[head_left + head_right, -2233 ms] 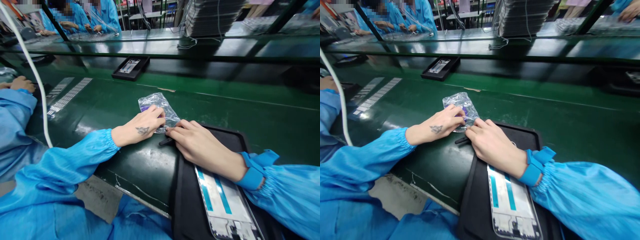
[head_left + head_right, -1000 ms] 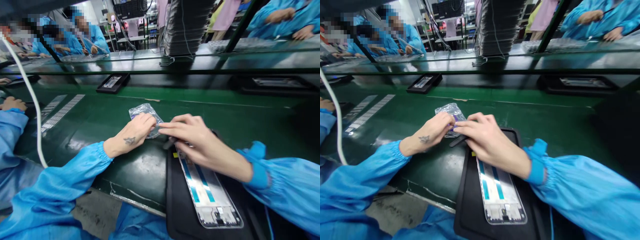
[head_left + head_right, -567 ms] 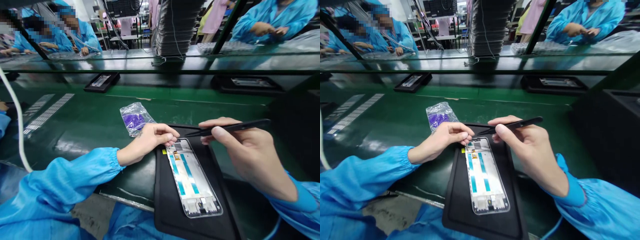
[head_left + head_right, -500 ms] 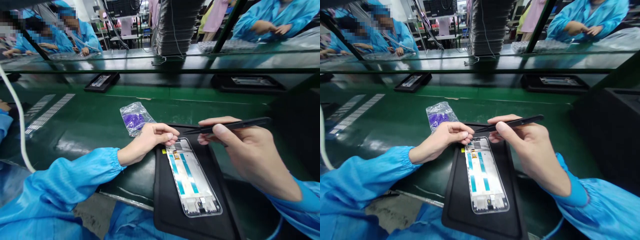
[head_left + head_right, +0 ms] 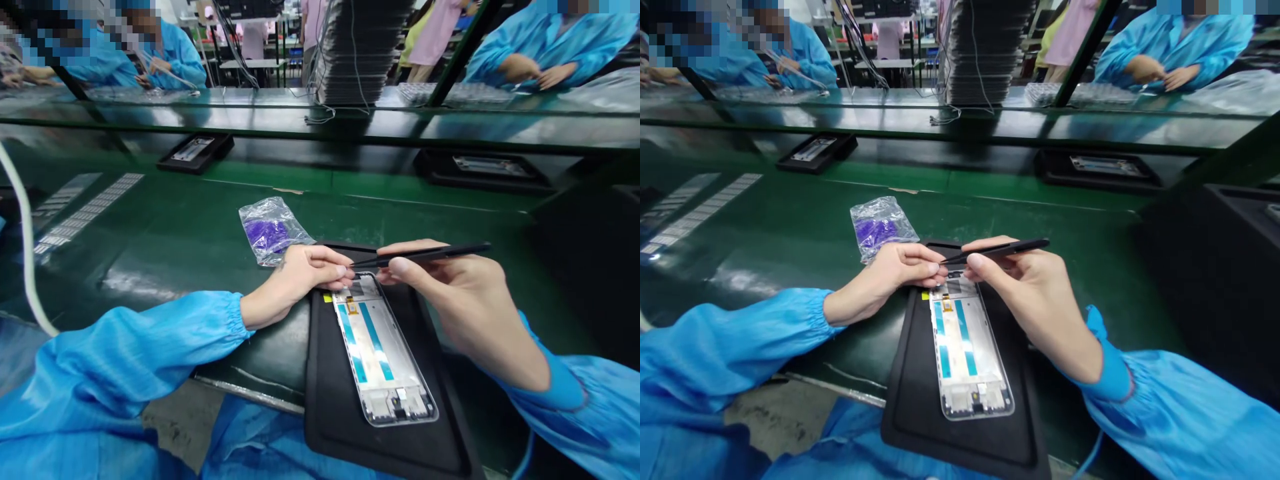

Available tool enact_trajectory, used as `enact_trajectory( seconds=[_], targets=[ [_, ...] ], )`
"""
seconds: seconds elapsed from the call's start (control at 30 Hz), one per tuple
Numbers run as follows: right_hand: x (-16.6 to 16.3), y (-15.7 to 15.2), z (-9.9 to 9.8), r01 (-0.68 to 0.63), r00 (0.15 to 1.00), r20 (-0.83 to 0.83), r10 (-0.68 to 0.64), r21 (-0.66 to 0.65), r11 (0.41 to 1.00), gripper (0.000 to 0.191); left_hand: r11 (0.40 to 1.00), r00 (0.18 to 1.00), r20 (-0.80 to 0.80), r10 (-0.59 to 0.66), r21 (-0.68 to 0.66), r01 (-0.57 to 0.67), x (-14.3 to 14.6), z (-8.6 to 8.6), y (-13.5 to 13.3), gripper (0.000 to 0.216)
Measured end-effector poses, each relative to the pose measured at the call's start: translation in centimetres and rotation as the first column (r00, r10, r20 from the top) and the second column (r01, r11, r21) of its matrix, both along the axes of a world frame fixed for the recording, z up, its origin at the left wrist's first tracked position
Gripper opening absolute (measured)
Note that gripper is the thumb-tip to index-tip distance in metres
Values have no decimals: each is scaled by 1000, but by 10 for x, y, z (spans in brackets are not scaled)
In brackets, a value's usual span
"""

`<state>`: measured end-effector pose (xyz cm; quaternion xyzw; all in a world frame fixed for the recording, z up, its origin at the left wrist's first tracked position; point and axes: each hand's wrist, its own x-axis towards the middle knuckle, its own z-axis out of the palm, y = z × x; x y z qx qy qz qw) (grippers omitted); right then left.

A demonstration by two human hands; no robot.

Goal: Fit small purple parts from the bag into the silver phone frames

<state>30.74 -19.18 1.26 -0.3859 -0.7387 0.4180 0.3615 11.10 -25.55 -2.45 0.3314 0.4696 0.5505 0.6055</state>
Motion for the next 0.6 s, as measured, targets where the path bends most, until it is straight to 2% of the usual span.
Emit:
enact_trajectory(
  seconds=[0.07, 0.37, 0.47, 0.6],
  targets=[
    [-1, -1, 1, -8, 999, 40, 7, 24, 1000, 25, 999, 1000, 9, 7, -31, -7, 1, 1, 0, 8],
    [-1, 7, -6, -1, 1000, 18, 2, -94, 996, 26, 993, 1000, 23, 1, -118, 2, 1, 10, 1, 9],
    [-2, 8, -5, 8, 1000, 21, -6, -98, 995, 27, 996, 1000, 3, -10, -90, 10, 1, 5, 1, 10],
    [-4, 7, -4, 4, 1000, 29, -1, -90, 996, 24, 999, 997, -65, -35, 27, 37, 1, -4, 2, 8]
  ],
)
